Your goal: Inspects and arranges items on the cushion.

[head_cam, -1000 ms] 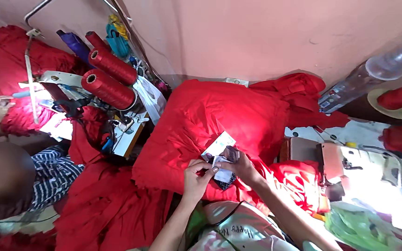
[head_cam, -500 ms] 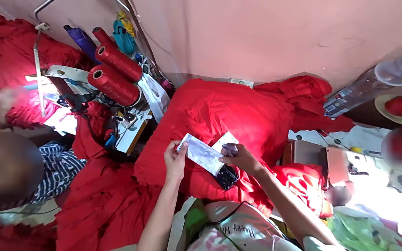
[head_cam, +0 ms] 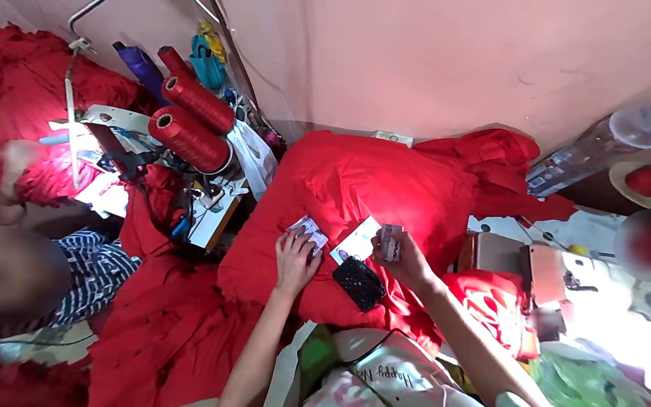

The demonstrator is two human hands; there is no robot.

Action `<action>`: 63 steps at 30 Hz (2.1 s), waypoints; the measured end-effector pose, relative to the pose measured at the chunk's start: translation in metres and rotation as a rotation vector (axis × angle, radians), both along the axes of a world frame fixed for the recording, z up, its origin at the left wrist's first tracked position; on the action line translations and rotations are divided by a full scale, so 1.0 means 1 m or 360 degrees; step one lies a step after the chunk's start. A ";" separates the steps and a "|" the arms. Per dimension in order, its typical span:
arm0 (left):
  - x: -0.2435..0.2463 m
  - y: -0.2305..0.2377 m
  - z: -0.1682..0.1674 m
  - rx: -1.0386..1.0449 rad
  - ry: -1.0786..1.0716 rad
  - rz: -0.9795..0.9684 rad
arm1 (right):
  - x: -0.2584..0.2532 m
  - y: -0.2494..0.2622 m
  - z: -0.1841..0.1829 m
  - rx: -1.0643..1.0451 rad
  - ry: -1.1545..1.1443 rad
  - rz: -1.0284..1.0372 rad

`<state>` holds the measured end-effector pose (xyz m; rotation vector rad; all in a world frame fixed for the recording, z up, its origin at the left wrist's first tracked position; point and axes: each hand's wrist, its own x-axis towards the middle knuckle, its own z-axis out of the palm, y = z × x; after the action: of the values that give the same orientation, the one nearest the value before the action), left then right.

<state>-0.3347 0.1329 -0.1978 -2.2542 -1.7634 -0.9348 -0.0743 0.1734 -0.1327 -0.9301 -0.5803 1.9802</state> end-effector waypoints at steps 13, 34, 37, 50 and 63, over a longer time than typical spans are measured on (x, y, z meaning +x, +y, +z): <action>0.050 -0.016 0.053 0.0172 -0.0960 -0.0268 | -0.009 -0.021 0.015 0.0388 -0.0296 -0.0026; 0.077 -0.039 0.103 -0.0724 -0.1546 -0.0535 | -0.018 -0.034 0.002 0.1353 -0.0591 -0.0262; 0.080 -0.042 0.104 -0.0729 -0.1674 -0.0504 | -0.021 -0.038 0.004 0.1326 -0.0585 -0.0323; 0.093 -0.053 0.111 -0.0439 -0.1654 -0.0432 | -0.015 -0.046 0.015 0.1359 -0.0660 -0.0148; 0.019 -0.058 0.081 -0.0046 -0.1419 0.0279 | -0.007 -0.056 0.013 0.0990 -0.0879 0.0015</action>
<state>-0.3153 0.0753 -0.1171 -1.7392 -2.2064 -2.0835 -0.0815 0.1170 -0.1199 -1.0535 -1.4117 1.3847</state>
